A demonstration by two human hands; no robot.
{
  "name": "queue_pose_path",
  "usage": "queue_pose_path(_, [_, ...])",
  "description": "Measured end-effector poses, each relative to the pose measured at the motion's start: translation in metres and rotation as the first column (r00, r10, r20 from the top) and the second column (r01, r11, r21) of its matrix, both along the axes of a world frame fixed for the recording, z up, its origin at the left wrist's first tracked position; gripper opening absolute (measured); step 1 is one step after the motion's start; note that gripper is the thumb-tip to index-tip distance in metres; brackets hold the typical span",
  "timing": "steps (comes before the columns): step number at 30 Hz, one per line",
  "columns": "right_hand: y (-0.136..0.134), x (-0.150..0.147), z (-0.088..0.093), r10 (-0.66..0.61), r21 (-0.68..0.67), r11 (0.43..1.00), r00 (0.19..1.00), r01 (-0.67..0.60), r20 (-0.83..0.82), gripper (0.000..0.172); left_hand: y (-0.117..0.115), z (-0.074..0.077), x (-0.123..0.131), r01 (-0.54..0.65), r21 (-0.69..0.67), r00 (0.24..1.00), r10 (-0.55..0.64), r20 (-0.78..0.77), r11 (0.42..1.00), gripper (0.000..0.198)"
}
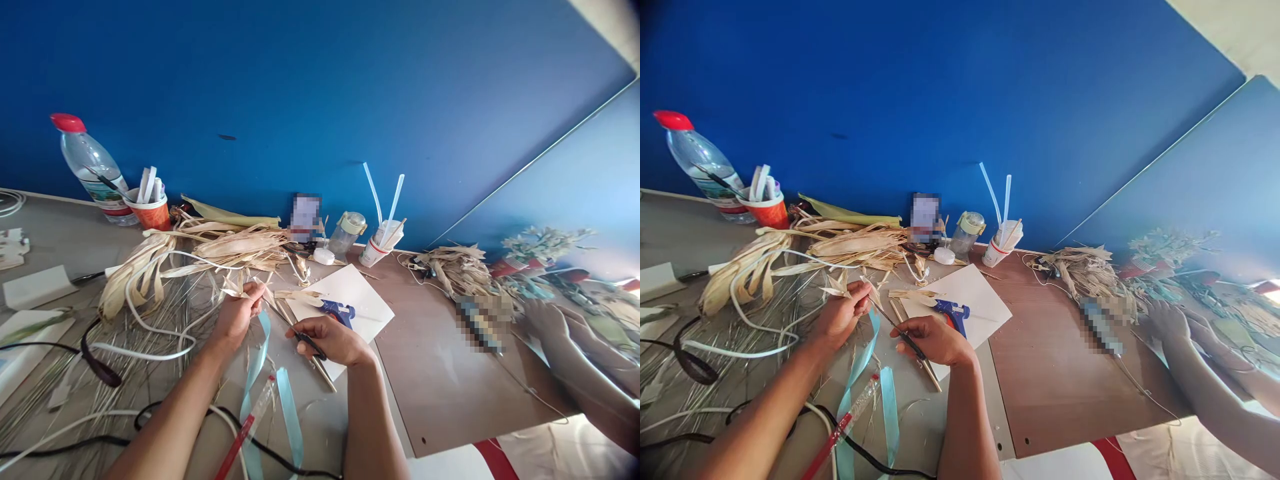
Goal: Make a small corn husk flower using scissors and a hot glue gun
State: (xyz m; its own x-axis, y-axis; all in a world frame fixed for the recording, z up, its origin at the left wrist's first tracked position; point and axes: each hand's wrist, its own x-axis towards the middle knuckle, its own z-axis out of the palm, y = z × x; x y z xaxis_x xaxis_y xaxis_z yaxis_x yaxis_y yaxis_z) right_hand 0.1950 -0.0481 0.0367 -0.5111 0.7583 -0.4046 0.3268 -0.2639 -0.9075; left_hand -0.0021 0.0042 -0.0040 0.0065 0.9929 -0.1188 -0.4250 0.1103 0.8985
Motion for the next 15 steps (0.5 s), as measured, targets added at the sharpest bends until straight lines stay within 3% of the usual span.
queue_pose_path(15, [0.0002,0.0011,-0.0051,-0.004,0.076,0.997,0.998,-0.001,0.064,0.038,-0.0002,0.0034,0.0001,0.004,0.011,1.000,-0.004,-0.028,1.000,0.038])
